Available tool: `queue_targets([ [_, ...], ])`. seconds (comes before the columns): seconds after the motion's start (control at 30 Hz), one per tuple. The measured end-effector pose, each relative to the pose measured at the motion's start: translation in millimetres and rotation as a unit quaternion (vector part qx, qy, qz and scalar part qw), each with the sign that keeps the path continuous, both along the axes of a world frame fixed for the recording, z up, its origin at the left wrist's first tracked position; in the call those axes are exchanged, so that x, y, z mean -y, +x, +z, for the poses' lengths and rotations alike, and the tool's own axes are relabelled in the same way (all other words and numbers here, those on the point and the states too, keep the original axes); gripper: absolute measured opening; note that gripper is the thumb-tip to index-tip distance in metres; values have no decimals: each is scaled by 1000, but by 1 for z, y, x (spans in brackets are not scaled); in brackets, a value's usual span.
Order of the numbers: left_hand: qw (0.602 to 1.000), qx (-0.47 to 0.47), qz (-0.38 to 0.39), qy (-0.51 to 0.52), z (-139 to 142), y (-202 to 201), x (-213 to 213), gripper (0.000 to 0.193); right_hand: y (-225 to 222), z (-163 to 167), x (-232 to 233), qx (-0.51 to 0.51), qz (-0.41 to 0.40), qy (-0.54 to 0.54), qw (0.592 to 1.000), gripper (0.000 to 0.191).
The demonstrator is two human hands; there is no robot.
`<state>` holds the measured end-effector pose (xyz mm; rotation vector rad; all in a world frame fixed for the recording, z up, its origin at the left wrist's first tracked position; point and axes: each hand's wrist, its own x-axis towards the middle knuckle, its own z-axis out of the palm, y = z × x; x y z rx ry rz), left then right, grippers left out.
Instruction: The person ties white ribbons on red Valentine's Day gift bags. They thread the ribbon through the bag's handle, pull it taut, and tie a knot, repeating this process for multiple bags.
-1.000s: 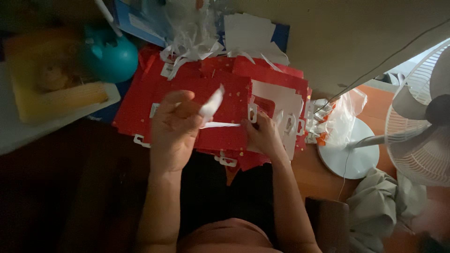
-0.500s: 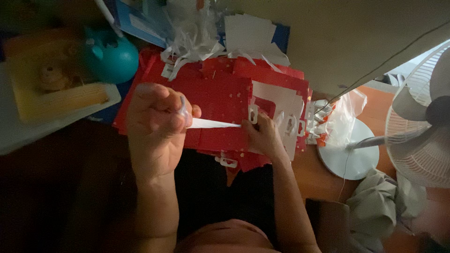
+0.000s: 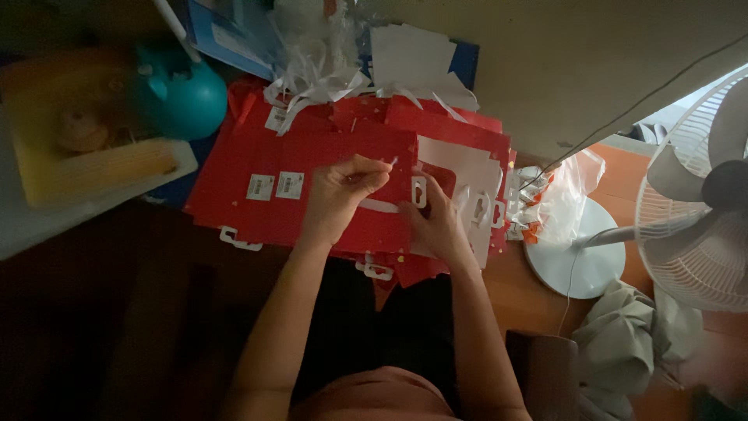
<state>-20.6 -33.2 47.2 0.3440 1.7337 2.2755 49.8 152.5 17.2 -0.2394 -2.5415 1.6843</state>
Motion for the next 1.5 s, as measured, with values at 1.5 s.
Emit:
queue_targets([
  [1.5,881,-299,55,-364,-13,-14,-29,27,-1,1,3,-107,42,128,985,64],
])
